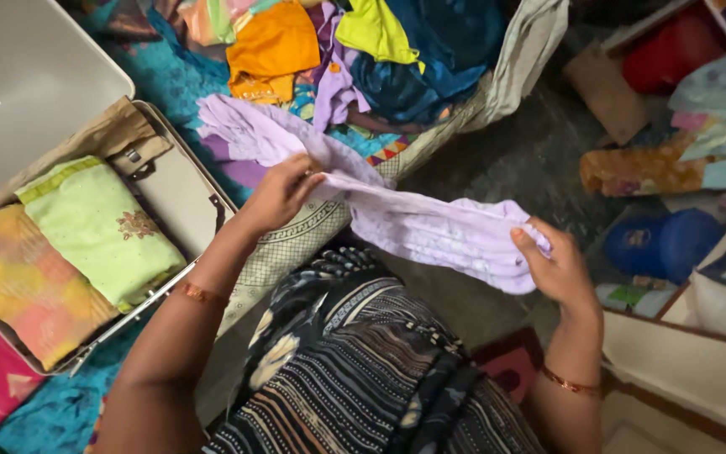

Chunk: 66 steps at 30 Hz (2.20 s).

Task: The person folds several pieces of clothing by hand, including a light purple garment and various colorful fabrics, and places them into an open silver suitcase on a bed.

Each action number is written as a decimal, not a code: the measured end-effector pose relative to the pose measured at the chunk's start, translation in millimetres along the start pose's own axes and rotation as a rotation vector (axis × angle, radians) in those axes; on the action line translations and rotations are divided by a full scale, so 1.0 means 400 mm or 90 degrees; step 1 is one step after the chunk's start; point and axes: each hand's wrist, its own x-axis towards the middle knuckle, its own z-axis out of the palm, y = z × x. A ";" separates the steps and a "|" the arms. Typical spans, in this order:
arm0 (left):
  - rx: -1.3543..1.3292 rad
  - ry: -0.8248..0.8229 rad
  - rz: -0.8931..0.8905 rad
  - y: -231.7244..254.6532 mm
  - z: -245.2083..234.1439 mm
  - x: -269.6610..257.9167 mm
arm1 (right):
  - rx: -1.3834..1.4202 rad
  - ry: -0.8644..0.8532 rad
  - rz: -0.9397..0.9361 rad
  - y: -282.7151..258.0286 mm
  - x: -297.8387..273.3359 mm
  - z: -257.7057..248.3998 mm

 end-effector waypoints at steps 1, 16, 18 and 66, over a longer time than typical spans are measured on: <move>0.007 0.006 0.001 0.004 -0.006 -0.016 | 0.003 -0.001 -0.009 0.040 -0.012 -0.011; -0.175 -0.240 0.143 0.301 0.208 0.066 | 0.439 -0.128 -0.165 0.013 0.084 0.324; -0.182 -0.239 0.130 0.317 0.198 0.055 | 0.364 -0.053 -0.229 0.013 0.084 0.332; -0.042 -0.218 -0.009 0.019 0.013 0.194 | 0.202 0.363 -0.210 -0.346 0.108 -0.017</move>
